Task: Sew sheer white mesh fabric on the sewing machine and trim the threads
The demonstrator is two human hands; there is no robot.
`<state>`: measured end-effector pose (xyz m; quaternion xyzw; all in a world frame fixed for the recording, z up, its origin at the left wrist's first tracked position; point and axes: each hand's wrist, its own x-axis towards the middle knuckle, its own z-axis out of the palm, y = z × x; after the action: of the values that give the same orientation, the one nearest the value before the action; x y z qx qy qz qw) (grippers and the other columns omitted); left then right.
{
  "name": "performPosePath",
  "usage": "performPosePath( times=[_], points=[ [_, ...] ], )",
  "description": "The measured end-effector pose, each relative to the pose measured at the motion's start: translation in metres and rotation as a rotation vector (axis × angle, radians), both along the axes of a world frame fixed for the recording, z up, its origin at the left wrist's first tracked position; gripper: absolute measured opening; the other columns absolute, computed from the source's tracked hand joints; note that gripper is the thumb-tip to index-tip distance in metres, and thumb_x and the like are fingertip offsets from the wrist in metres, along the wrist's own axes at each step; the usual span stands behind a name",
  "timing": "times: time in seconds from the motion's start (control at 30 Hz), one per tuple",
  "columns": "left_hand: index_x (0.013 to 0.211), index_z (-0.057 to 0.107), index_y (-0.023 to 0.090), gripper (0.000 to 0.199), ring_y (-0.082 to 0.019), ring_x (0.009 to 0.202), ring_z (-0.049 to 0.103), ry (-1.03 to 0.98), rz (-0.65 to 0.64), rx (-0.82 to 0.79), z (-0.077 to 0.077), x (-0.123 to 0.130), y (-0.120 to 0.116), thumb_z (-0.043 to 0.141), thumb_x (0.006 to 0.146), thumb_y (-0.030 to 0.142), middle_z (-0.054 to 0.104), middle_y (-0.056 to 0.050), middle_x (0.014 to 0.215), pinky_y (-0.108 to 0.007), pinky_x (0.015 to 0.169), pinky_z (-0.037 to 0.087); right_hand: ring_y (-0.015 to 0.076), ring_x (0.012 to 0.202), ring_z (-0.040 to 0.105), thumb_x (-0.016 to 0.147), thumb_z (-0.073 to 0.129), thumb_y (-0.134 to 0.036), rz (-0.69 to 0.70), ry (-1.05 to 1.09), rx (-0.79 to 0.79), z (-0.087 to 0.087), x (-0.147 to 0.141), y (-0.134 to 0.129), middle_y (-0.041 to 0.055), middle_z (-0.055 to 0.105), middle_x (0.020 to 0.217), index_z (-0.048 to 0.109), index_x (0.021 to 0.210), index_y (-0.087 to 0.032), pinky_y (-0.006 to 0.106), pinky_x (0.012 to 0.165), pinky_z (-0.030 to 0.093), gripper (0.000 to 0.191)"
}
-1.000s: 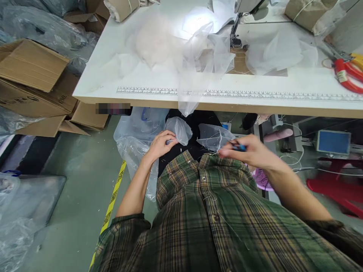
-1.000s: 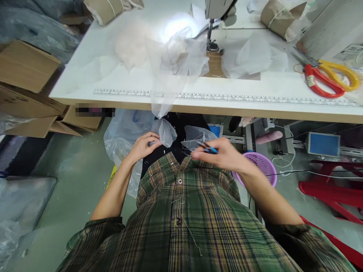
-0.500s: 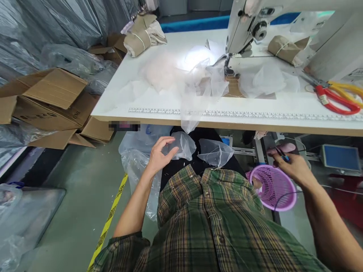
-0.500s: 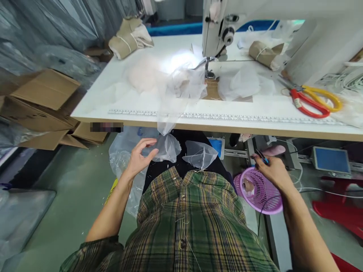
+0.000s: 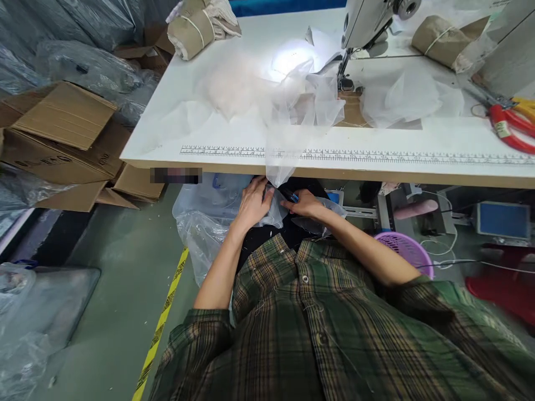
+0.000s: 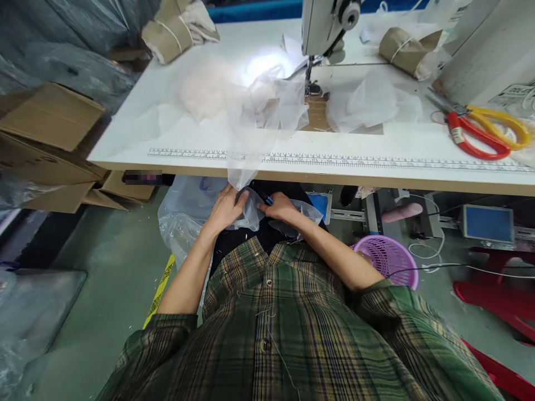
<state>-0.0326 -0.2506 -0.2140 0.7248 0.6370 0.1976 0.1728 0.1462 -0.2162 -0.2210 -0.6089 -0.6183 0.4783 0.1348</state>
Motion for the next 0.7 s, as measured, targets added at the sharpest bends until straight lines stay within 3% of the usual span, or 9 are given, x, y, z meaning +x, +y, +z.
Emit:
performPosePath(
  times=[0.13,0.23,0.3,0.47,0.6,0.7],
  points=[
    [0.151,0.040,0.016,0.055,-0.031,0.149,0.030,0.077,-0.058,-0.130,-0.028,-0.003,-0.013,0.037,0.103,0.042,0.038,-0.013,0.158,-0.051,0.121,0.027,0.0156,0.064,0.057,0.075,0.071,-0.023,-0.054,0.018,0.007,-0.006,0.003,0.003,0.0001,0.062,0.061,0.062,0.064,-0.021,0.026,0.057,0.039,0.015],
    [0.154,0.036,0.019,0.057,-0.031,0.152,0.022,0.094,-0.042,-0.149,-0.042,-0.005,-0.017,0.035,0.103,0.043,0.032,-0.011,0.162,-0.052,0.122,0.023,0.0138,0.065,0.056,0.078,0.068,-0.028,-0.094,0.079,0.002,0.001,0.022,-0.004,-0.0003,0.064,0.067,0.067,0.074,-0.019,0.024,0.058,0.040,0.009],
    [0.154,0.036,0.019,0.057,-0.031,0.153,0.022,0.085,-0.034,-0.144,-0.045,-0.006,-0.016,0.033,0.103,0.044,0.030,-0.011,0.163,-0.051,0.122,0.023,0.0119,0.057,0.050,0.078,0.069,-0.036,-0.117,0.106,-0.010,0.008,0.038,-0.010,-0.0017,0.060,0.062,0.069,0.079,-0.018,0.024,0.053,0.037,0.018],
    [0.153,0.039,0.019,0.056,-0.033,0.152,0.022,0.074,-0.039,-0.129,-0.047,-0.004,-0.014,0.035,0.103,0.043,0.031,-0.012,0.162,-0.053,0.121,0.024,0.0076,0.045,0.028,0.067,0.073,-0.056,-0.190,0.310,-0.047,0.015,0.065,-0.024,-0.0069,0.042,0.051,0.065,0.077,-0.017,0.025,0.045,0.020,0.041],
    [0.149,0.044,0.020,0.052,-0.036,0.149,0.027,0.078,-0.004,0.003,-0.040,0.000,-0.018,0.040,0.101,0.041,0.033,-0.015,0.160,-0.059,0.118,0.022,0.0074,0.051,0.030,0.068,0.071,-0.057,-0.147,0.402,-0.018,0.011,0.059,-0.029,-0.0060,0.044,0.059,0.058,0.072,-0.018,0.025,0.049,0.023,0.041],
    [0.133,0.059,0.019,0.045,-0.034,0.134,0.048,0.036,0.041,0.173,-0.024,0.005,-0.023,0.049,0.098,0.044,0.053,-0.017,0.143,-0.056,0.112,0.031,0.0089,0.056,0.034,0.074,0.066,-0.053,-0.089,0.425,0.059,0.012,0.050,-0.028,-0.0051,0.045,0.062,0.057,0.072,-0.019,0.025,0.054,0.029,0.036]
  ],
)
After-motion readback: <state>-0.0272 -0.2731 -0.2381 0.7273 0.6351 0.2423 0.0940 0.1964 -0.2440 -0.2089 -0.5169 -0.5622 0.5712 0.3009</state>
